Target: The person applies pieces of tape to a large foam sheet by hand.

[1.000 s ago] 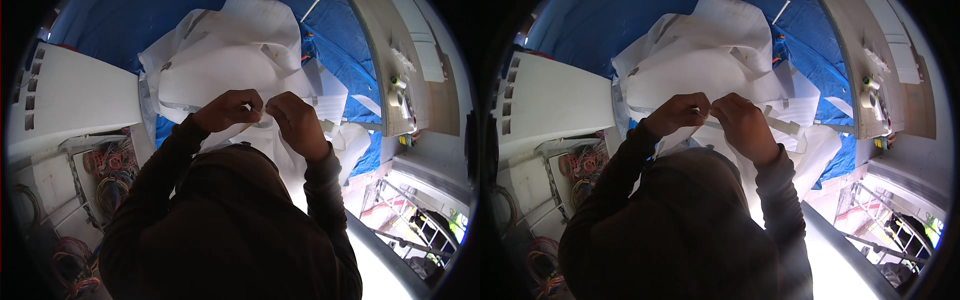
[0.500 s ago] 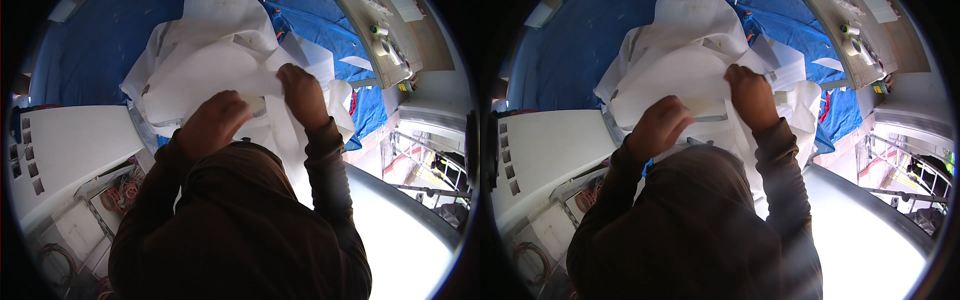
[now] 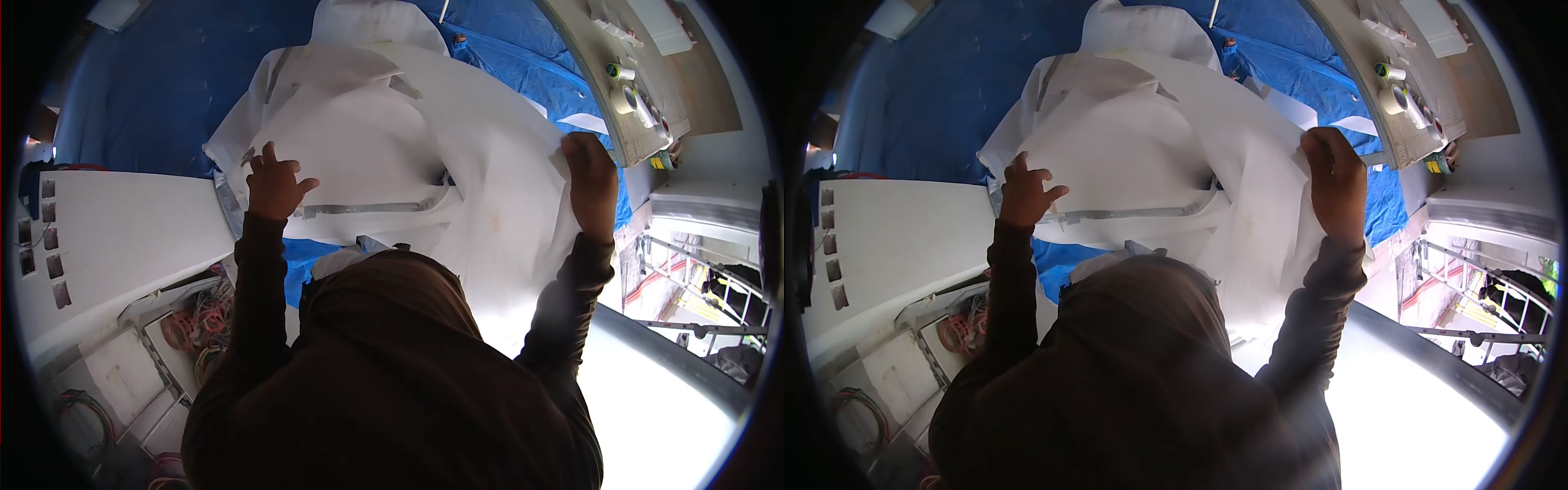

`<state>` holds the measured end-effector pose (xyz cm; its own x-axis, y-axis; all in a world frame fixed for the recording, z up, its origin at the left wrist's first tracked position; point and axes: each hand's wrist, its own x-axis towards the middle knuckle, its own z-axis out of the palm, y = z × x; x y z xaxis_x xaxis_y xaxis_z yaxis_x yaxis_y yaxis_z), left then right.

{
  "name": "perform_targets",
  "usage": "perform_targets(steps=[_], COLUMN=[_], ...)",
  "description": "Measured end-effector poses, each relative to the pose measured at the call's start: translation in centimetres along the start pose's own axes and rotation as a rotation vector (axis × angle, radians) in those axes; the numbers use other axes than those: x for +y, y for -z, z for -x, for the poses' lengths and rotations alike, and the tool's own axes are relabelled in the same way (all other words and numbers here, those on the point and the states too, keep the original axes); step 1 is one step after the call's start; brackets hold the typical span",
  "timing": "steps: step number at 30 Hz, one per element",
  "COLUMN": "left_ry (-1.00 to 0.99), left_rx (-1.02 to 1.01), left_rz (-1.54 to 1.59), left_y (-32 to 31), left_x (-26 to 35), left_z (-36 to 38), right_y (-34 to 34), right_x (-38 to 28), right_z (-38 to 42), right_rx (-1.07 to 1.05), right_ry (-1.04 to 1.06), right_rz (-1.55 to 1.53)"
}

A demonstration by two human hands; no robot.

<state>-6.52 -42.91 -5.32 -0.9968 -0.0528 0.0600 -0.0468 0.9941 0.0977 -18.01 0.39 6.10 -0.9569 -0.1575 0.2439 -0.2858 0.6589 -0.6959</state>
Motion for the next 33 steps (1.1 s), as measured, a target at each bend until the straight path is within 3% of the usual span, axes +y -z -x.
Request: perform_targets(steps=[2,4,6,7,9,10,12,14,16,20,24,27,30,32,33], left_ry=[0.091,0.183,0.421,0.422,0.588,0.582,-0.357,0.062,0.32,0.239,0.41,0.149,0.092,0.099,0.049], left_rx=[-0.048,-0.072,-0.215,-0.209,-0.206,-0.207,0.336,-0.041,-0.177,-0.102,0.107,0.318,0.334,0.329,0.331], left_rz=[-0.174,1.008,1.698,1.7,1.996,1.996,0.939,1.802,2.014,1.799,1.761,1.01,0.878,0.862,0.69], left_y=[0.5,0.8,2.6,2.4,1.8,0.2,-2.4,-2.1,-0.4,-0.6,1.1,-1.5,-0.2,0.4,1.0], left_x=[1.2,4.0,7.8,9.3,11.0,10.4,9.5,10.2,11.0,10.4,8.1,1.5,-1.6,-2.4,-2.3], left_z=[-1.2,-3.8,-5.3,-6.1,-7.8,-8.4,-9.0,-8.9,-8.6,-8.2,-8.0,-7.3,-6.1,-5.3,-4.9], right_y=[0.7,0.5,0.0,-0.8,-2.0,-2.3,-3.0,-3.6,-3.8,-2.2,0.4,2.0,3.5,4.0,4.4], right_x=[-0.6,-1.7,-5.1,-5.4,-5.5,-5.7,-6.0,-4.9,-4.4,-4.4,-3.9,-4.3,-4.3,-3.4,-3.4], right_z=[1.4,3.3,5.4,6.7,8.8,9.6,11.3,12.6,13.3,13.3,14.1,15.2,16.5,17.0,16.7], right_rx=[-0.014,-0.074,-0.171,-0.208,-0.294,-0.34,-0.396,-0.416,-0.474,-0.595,-0.595,-0.783,-0.882,-0.809,-0.834], right_ry=[-0.015,0.129,0.138,0.175,0.27,0.329,0.355,0.335,0.295,0.144,0.116,0.019,-0.042,-0.069,-0.104], right_rz=[-0.025,-0.067,-0.023,-0.04,-0.057,-0.057,-0.067,-0.112,-0.176,-0.226,-0.097,0.007,0.192,0.063,0.191])
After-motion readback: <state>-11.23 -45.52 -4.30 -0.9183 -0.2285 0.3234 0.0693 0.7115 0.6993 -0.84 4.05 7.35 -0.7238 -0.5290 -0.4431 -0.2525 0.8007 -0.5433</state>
